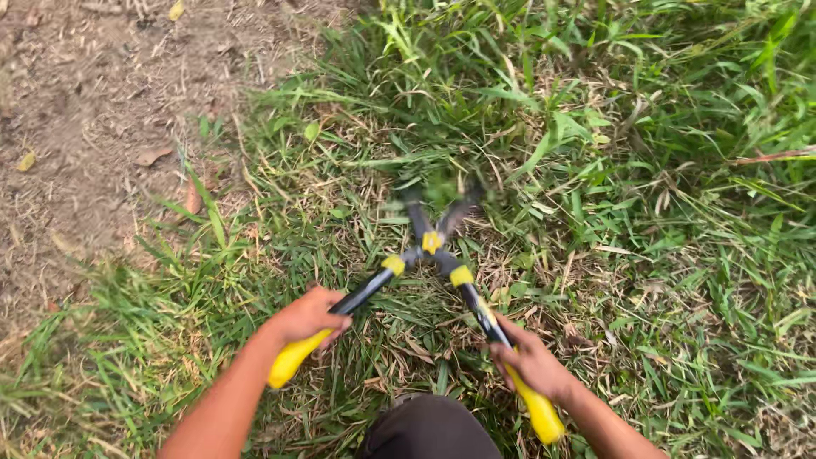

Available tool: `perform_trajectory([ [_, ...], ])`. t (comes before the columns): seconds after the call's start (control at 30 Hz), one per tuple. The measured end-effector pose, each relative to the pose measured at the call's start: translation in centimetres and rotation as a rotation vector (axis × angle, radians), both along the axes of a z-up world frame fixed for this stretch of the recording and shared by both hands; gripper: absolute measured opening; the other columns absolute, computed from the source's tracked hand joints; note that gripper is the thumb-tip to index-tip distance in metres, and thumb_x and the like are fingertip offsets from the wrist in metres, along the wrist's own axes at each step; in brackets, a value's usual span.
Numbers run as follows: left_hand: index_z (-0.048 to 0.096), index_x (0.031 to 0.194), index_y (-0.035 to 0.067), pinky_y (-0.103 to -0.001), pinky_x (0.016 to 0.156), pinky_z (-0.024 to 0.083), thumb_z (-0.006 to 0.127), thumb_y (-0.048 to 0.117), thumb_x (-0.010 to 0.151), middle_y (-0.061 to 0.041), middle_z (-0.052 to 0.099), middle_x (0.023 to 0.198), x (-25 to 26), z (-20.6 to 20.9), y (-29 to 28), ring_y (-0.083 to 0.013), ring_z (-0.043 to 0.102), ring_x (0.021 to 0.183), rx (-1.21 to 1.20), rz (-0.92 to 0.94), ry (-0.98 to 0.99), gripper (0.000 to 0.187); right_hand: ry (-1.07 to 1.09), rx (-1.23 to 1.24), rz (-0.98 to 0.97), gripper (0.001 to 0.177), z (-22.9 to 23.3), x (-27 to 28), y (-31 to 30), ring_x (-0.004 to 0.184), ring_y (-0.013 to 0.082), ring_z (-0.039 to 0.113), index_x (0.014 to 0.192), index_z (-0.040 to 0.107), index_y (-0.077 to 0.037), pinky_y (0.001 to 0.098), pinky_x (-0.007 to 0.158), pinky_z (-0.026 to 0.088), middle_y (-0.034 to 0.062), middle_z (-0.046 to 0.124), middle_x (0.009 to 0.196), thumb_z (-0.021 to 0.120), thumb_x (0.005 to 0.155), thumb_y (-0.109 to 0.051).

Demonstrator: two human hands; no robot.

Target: The person trims tall grass using a pair of long-handled garden shears, repeatedly opening and closing the blades to cut small sections of vegetation at ground level.

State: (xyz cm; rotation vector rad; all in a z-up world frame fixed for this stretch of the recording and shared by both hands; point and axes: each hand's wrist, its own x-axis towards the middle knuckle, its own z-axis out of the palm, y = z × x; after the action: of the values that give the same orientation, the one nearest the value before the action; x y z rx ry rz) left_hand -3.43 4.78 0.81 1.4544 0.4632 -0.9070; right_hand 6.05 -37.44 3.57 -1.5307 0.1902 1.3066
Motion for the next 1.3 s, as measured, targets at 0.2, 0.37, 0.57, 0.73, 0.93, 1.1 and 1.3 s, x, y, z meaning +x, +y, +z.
perform_trajectory([
  [0.2,0.055,0.092,0.006,-0.033,0.042,0.049,0.065,0.008,0.090,-0.005,0.058,0.063,1.0,-3.0,-9.3,-0.0172,0.057,0.046,-0.035,0.371,0.004,0.011,-0.102,0.060,-0.187,0.077,-1.4,-1.3,7.2,0.047,0.0141,0.054,0.161,0.024,-0.025,0.0284,0.043,0.050,0.0048,0.057,0.066,0.059,0.094,-0.011],
  [0.37,0.059,0.091,0.004,-0.033,0.044,0.050,0.068,0.008,0.088,-0.008,0.061,0.063,-1.7,0.4,-2.9,-0.0180,0.059,0.047,0.102,0.098,0.094,0.010,0.000,-0.011,-0.023,0.077,0.5,1.6,0.3,0.050,0.0132,0.053,0.162,0.027,-0.024,0.0282,0.043,0.049,0.0032,0.065,0.073,0.061,0.093,-0.011],
  [0.57,0.055,0.089,0.004,-0.036,0.044,0.052,0.064,0.003,0.086,-0.008,0.061,0.063,4.9,-1.5,-13.6,-0.0193,0.062,0.047,0.205,0.368,-0.174,0.010,-0.114,0.051,-0.364,0.078,-3.4,-1.4,7.7,0.050,0.0143,0.054,0.162,0.024,-0.027,0.0284,0.043,0.051,0.0040,0.056,0.068,0.058,0.093,-0.012],
  [0.73,0.053,0.090,0.003,-0.034,0.043,0.051,0.065,0.004,0.087,-0.007,0.060,0.061,1.4,-0.7,-10.5,-0.0186,0.060,0.046,0.018,0.263,-0.160,0.013,-0.064,0.131,-0.357,0.078,-2.3,-3.2,5.2,0.051,0.0141,0.055,0.161,0.022,-0.028,0.0277,0.046,0.051,0.0038,0.057,0.070,0.060,0.095,-0.011],
  [0.93,0.062,0.093,0.001,-0.033,0.044,0.051,0.070,0.004,0.085,-0.007,0.062,0.060,-2.4,1.4,-1.7,-0.0166,0.061,0.045,0.099,-0.042,0.059,0.011,0.011,-0.040,0.134,0.076,1.7,2.0,-3.7,0.048,0.0122,0.053,0.159,0.034,-0.032,0.0257,0.046,0.051,0.0030,0.059,0.069,0.065,0.093,-0.012],
  [1.1,0.062,0.094,0.001,-0.031,0.044,0.050,0.069,0.004,0.085,-0.006,0.064,0.062,0.4,0.5,-4.1,-0.0160,0.061,0.045,0.018,-0.154,0.026,0.011,0.054,-0.155,0.081,0.073,2.9,2.0,-8.7,0.047,0.0152,0.053,0.156,0.038,-0.034,0.0289,0.044,0.049,0.0059,0.061,0.068,0.067,0.093,-0.011],
  [1.3,0.054,0.089,0.002,-0.032,0.044,0.052,0.067,0.010,0.090,-0.005,0.062,0.066,8.5,-1.1,-12.5,-0.0149,0.060,0.047,-0.064,0.030,-0.073,0.015,-0.103,-0.015,-0.301,0.068,0.4,3.6,-5.1,0.048,0.0130,0.053,0.156,0.040,-0.018,0.0275,0.042,0.046,0.0031,0.058,0.069,0.061,0.092,-0.008],
])
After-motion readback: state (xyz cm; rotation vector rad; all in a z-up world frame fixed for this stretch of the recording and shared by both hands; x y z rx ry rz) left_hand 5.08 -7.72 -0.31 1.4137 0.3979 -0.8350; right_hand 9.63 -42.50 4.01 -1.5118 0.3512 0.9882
